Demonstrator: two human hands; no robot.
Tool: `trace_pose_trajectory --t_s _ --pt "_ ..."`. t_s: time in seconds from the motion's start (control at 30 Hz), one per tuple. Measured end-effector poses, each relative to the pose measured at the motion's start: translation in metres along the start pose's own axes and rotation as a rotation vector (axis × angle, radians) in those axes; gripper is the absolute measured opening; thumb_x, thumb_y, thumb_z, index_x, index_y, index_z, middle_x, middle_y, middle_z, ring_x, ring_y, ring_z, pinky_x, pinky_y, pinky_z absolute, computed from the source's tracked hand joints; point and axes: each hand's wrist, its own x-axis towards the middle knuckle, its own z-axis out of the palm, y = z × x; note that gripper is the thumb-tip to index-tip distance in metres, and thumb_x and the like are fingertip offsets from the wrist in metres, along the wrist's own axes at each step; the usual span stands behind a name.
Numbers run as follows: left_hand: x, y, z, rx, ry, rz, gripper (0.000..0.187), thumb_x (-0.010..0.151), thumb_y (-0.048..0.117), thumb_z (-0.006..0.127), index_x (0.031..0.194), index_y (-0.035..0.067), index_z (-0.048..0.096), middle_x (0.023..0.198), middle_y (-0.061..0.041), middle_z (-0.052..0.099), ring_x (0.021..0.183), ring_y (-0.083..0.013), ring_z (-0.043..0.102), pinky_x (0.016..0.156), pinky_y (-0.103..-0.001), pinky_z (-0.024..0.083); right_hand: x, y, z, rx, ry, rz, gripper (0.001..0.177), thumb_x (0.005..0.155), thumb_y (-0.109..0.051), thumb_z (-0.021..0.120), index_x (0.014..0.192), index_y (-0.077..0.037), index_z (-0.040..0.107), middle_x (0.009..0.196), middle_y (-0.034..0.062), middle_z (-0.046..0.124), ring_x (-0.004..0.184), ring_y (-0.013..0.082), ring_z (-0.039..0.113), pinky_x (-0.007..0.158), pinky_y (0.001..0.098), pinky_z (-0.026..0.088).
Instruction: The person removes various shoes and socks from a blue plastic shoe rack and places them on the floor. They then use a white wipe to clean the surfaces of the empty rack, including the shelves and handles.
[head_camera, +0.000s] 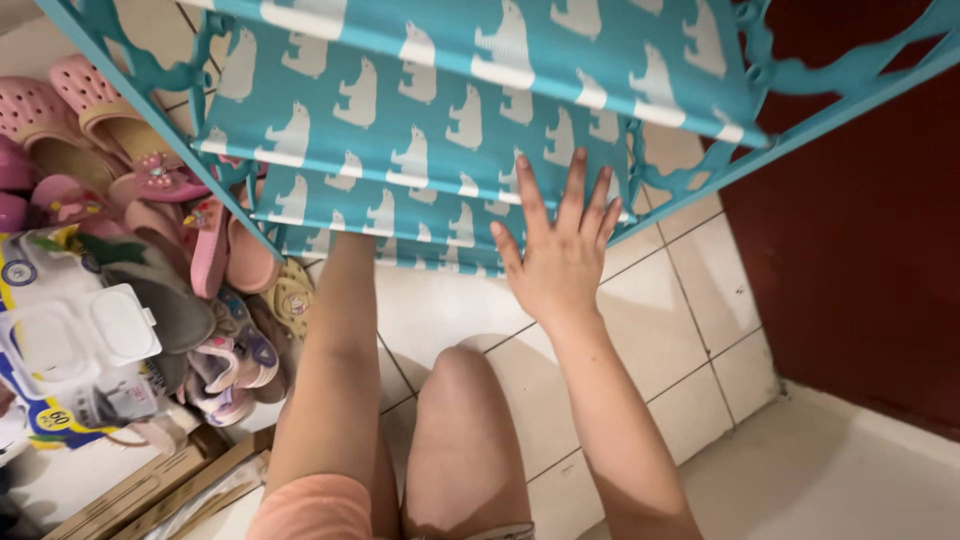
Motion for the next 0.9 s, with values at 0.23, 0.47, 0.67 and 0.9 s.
trace_pose_trajectory --t_s 0.23,0.47,0.67,0.9 --pt "0.01 0.061 0.01 -0.121 -0.016 0.063 0.056 0.092 0.032 0.057 0.14 0.003 0.053 0.148 -0.02 0.052 0.137 -0.0393 0.045 0.11 -0.053 0.034 0.0 -0.002 0.001 0.014 0.012 0.009 0.07 0.102 -0.054 0.061 0.163 -0.031 0.035 0.168 0.0283 0.013 0.152 0.0602 0.01 0.119 0.076 0.013" --pt "-0.04 0.173 0.056 -0.294 -0.106 0.284 0.063 0.089 0.034 0.058 0.141 0.0 0.048 0.15 -0.022 0.049 0.139 -0.0413 0.041 0.111 -0.054 0.031 -0.002 -0.002 0.003 0.016 0.016 0.006 0.069 0.104 -0.054 0.06 0.164 -0.031 0.035 0.168 0.0288 0.012 0.151 0.0606 0.008 0.119 0.0759 0.011" --pt "-0.109 0.166 0.104 -0.353 -0.119 0.41 0.069 0.087 0.036 0.059 0.143 -0.002 0.044 0.152 -0.024 0.046 0.141 -0.0429 0.038 0.112 -0.055 0.028 -0.002 0.0 0.005 0.012 0.035 0.008 0.068 0.104 -0.056 0.057 0.164 -0.032 0.035 0.168 0.0283 0.013 0.151 0.0601 0.01 0.12 0.0747 0.011" --pt "-0.142 0.016 0.117 -0.266 -0.067 -0.016 0.052 0.096 0.033 0.054 0.14 0.003 0.055 0.149 -0.018 0.053 0.139 -0.0361 0.049 0.118 -0.048 0.036 -0.002 0.003 0.01 -0.028 0.065 -0.022 0.069 0.105 -0.056 0.055 0.165 -0.032 0.031 0.166 0.0286 0.013 0.15 0.0604 0.011 0.119 0.0736 0.012"
